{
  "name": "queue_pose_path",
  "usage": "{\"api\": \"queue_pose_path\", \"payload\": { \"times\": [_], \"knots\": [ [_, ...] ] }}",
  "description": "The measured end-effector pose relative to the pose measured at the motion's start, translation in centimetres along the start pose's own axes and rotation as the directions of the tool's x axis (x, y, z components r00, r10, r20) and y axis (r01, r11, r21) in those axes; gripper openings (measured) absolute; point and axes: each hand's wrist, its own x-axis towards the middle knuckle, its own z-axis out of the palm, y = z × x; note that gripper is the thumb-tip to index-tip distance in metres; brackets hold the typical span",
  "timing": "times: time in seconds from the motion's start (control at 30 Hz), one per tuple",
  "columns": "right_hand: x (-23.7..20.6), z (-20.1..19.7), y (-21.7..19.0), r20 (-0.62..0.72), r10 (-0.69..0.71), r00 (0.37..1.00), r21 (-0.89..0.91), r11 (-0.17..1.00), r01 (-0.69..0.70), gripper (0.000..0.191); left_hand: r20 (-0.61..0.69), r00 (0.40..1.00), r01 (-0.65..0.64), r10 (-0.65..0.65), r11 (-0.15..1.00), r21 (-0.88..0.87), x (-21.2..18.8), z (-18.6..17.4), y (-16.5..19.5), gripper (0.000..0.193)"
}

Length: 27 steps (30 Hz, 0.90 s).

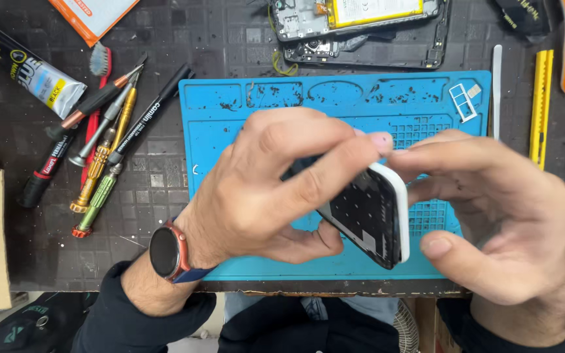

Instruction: The person works on a smartphone at a repair bench, prying the back cover off the phone body and separating it from the frame. They then handle the exposed battery and use a screwdriver to unscrew components from the phone's internal board.

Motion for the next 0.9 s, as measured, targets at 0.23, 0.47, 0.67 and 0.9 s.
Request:
{"api": "queue_pose_path", "payload": {
  "times": [0.23, 0.47, 0.67, 0.9],
  "knots": [
    [-0.2, 0.0, 0.1, -0.085, -0.062, 0.994, -0.007, 0.998, 0.062, 0.054, 0.021, 1.0, -0.019, 0.016, 0.989, 0.146, 0.2, 1.0, 0.5, 0.062],
    [0.0, -1.3, -0.7, -0.019, 0.004, 1.0, -0.207, 0.978, -0.008, 0.049, 0.075, 0.997, 0.014, -0.02, 0.997, 0.074, 0.1, 1.0, 0.3, 0.059],
    [0.3, -0.9, -1.3, -0.061, 0.033, 0.998, -0.416, 0.908, -0.056, 0.046, 0.08, 0.997, 0.013, -0.021, 0.995, 0.096, 0.2, 1.0, 0.0, 0.059],
    [0.6, -1.2, -2.0, -0.068, 0.06, 0.996, -0.555, 0.827, -0.088, 0.033, 0.11, 0.994, -0.015, 0.001, 0.992, 0.125, 0.0, 1.3, -0.3, 0.056]
  ]
}}
